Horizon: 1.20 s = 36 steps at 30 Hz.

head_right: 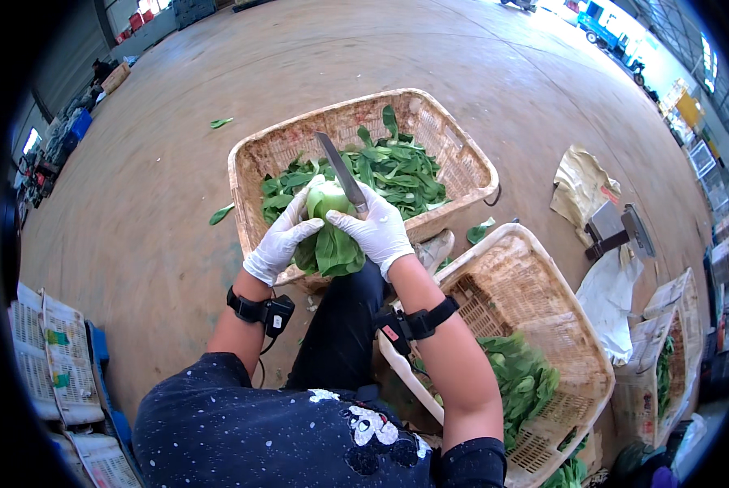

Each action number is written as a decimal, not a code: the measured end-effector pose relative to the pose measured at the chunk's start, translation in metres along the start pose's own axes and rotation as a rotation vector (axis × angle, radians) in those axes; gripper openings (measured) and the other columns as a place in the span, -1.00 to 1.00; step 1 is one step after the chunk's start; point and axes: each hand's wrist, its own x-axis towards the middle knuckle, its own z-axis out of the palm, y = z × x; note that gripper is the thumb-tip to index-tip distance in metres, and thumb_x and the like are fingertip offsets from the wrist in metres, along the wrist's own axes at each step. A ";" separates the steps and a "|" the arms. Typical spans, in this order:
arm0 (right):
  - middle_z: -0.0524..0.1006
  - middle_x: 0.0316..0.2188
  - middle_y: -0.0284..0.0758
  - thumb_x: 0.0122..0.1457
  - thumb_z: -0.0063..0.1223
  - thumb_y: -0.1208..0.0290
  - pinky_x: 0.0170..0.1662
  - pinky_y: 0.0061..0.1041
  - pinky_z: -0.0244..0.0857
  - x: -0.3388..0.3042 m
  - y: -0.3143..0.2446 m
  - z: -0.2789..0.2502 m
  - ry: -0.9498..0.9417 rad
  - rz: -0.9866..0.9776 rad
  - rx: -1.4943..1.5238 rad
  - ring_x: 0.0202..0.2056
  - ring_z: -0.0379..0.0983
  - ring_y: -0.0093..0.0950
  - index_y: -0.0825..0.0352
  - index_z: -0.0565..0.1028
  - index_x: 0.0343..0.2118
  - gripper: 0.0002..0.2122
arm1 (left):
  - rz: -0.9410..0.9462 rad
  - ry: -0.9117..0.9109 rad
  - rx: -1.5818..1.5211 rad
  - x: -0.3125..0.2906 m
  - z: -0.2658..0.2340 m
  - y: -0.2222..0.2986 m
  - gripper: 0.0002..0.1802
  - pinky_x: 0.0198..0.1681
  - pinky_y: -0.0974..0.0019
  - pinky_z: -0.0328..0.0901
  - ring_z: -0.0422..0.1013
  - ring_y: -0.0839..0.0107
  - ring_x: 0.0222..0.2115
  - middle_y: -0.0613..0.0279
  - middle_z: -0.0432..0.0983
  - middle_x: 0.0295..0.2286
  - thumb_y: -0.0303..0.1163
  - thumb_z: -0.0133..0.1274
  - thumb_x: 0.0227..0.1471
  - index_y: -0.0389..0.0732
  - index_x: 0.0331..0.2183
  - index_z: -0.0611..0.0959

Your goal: The person trims the root ends of leafy green vegetables with a knife and places the trimmed items into a large plastic basket.

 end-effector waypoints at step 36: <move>0.51 -0.13 -0.04 -0.04 0.23 0.07 -0.14 -0.23 0.38 -0.008 0.023 0.042 0.133 -0.144 -0.589 -0.17 0.49 -0.07 0.11 0.09 0.28 -0.18 | 0.108 0.323 -0.410 0.002 0.000 -0.023 -0.39 0.22 0.22 0.06 0.22 0.34 0.10 0.14 0.27 0.10 -0.32 -0.10 0.21 -0.20 0.23 0.16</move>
